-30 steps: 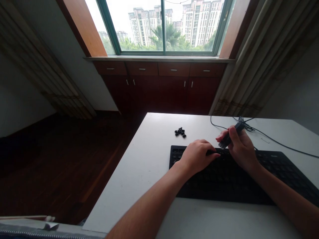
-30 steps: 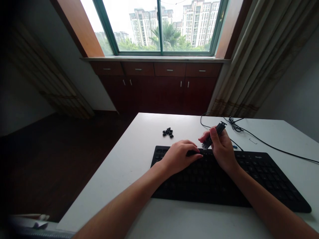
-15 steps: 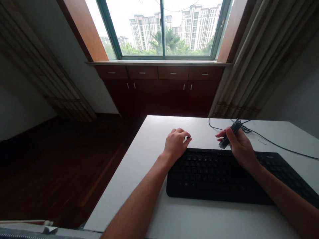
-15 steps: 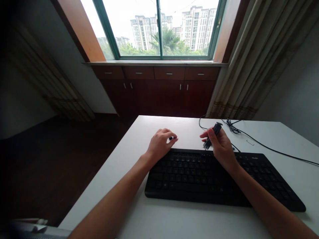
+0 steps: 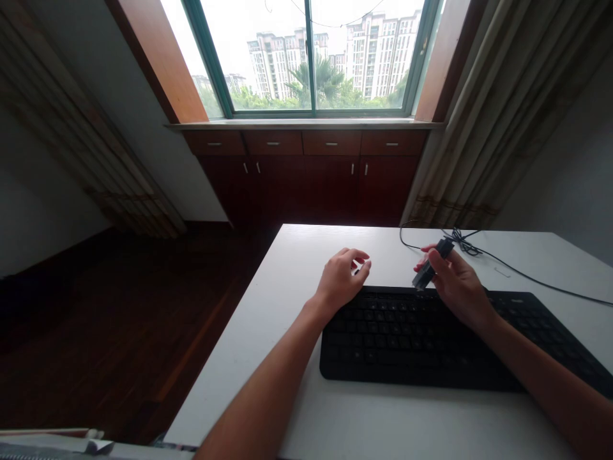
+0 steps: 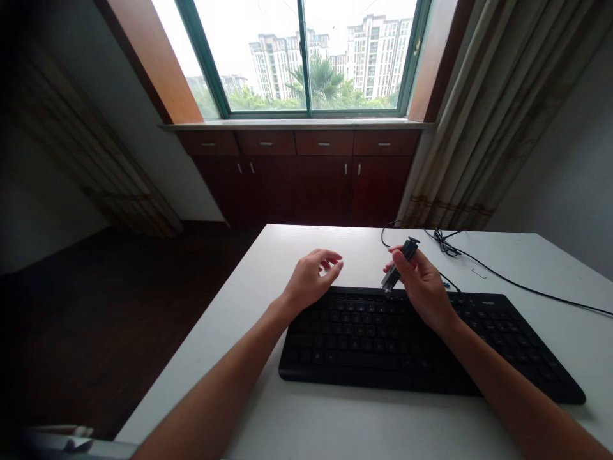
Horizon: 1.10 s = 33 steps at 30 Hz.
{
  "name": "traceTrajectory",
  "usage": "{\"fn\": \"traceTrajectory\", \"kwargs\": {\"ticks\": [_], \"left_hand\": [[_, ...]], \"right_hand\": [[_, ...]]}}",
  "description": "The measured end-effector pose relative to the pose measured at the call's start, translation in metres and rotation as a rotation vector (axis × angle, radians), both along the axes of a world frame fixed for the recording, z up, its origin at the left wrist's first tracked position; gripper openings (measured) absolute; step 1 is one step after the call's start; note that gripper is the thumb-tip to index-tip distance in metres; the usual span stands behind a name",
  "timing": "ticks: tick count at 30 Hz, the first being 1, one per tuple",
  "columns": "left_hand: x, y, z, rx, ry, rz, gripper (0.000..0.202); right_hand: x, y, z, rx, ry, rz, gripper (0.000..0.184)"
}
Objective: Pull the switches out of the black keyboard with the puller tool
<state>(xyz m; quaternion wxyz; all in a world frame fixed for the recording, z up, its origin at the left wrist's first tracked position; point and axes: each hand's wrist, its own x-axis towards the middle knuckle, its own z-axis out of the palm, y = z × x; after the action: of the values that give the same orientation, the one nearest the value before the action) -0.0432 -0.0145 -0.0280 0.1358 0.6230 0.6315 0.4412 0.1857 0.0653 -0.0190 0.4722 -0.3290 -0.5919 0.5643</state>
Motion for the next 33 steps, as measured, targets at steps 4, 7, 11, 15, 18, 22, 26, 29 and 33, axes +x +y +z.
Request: {"fn": "traceTrajectory", "kwargs": {"ticks": [4,7,11,15,18,22,26,29,33], "left_hand": [[0.018,-0.006,0.010,0.034,-0.065,-0.129,0.021],[0.028,-0.008,0.012,0.015,-0.124,-0.198,0.024],[0.035,-0.009,0.010,-0.045,-0.241,-0.275,0.032],[0.037,-0.009,0.008,-0.079,-0.338,-0.326,0.039],[0.038,-0.009,0.009,-0.099,-0.380,-0.341,0.044],[0.039,-0.009,0.010,-0.088,-0.418,-0.347,0.046],[0.040,-0.010,0.012,-0.077,-0.434,-0.358,0.045],[0.041,-0.011,0.014,-0.064,-0.431,-0.361,0.044],[0.041,-0.010,0.012,-0.055,-0.436,-0.374,0.043]], "right_hand": [[0.001,0.003,-0.001,-0.154,0.123,0.106,0.033],[0.002,0.005,0.000,-0.195,0.157,0.142,0.034],[0.001,0.002,0.005,-0.215,0.120,0.188,0.030],[-0.001,-0.007,0.012,-0.238,0.106,0.266,0.027],[0.000,-0.012,0.015,-0.248,0.105,0.333,0.030],[0.001,-0.012,0.014,-0.214,0.054,0.362,0.034],[0.002,-0.011,0.011,-0.176,0.001,0.360,0.034],[0.003,-0.012,0.009,-0.148,-0.014,0.362,0.033],[0.005,-0.012,0.008,-0.084,-0.061,0.354,0.034]]}}
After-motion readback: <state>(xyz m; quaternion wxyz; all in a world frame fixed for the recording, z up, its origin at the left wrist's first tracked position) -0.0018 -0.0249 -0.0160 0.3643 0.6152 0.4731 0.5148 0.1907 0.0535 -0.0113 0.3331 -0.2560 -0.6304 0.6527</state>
